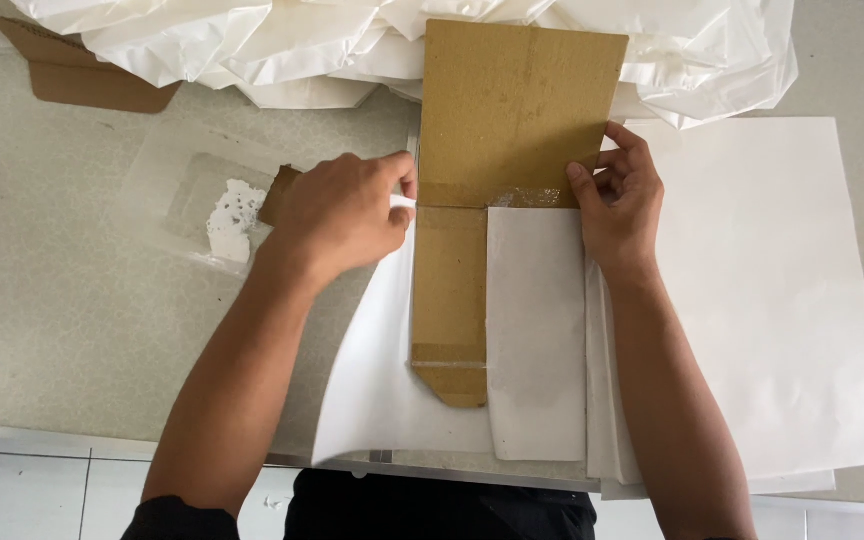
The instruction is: The person folds a white sheet of paper using a cardboard template and a small amount of white paste. They align the paper, fold the edges, apply paste to secure the folds, and repeat the process for multiple sheets.
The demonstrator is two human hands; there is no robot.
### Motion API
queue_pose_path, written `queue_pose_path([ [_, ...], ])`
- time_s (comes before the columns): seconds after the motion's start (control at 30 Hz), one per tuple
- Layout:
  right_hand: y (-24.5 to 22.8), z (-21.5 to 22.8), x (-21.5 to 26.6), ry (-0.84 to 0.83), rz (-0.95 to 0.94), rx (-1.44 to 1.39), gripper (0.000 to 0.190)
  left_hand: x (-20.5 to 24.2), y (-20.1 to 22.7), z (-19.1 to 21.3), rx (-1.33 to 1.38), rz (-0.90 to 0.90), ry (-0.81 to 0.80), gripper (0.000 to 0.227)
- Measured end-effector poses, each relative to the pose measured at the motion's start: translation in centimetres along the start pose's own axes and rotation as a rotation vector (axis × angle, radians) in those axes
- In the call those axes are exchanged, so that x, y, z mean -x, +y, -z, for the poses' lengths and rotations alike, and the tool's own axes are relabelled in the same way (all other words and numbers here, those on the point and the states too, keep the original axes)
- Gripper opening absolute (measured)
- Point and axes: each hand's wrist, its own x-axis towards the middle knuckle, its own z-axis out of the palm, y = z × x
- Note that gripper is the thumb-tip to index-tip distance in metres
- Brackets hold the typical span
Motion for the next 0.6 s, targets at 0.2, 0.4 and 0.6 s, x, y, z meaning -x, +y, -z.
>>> queue_pose_path([
  [0.2, 0.2, -0.1, 0.0, -0.028, 0.049, 0.014, 0.047, -2.1, 0.0, -1.0, 0.469, -0.156, 0.015, 0.017],
  [0.4, 0.3, 0.2, -0.1, -0.033, 0.061, 0.032, 0.046, -3.1, 0.9, -3.3, 0.665, -0.331, -0.165, 0.029],
  [0.6, 0.0, 0.1, 0.0, -0.028, 0.067, 0.068, 0.045, -5.0, 1.4, -8.1, 0.570, -0.340, 0.180, 0.008],
])
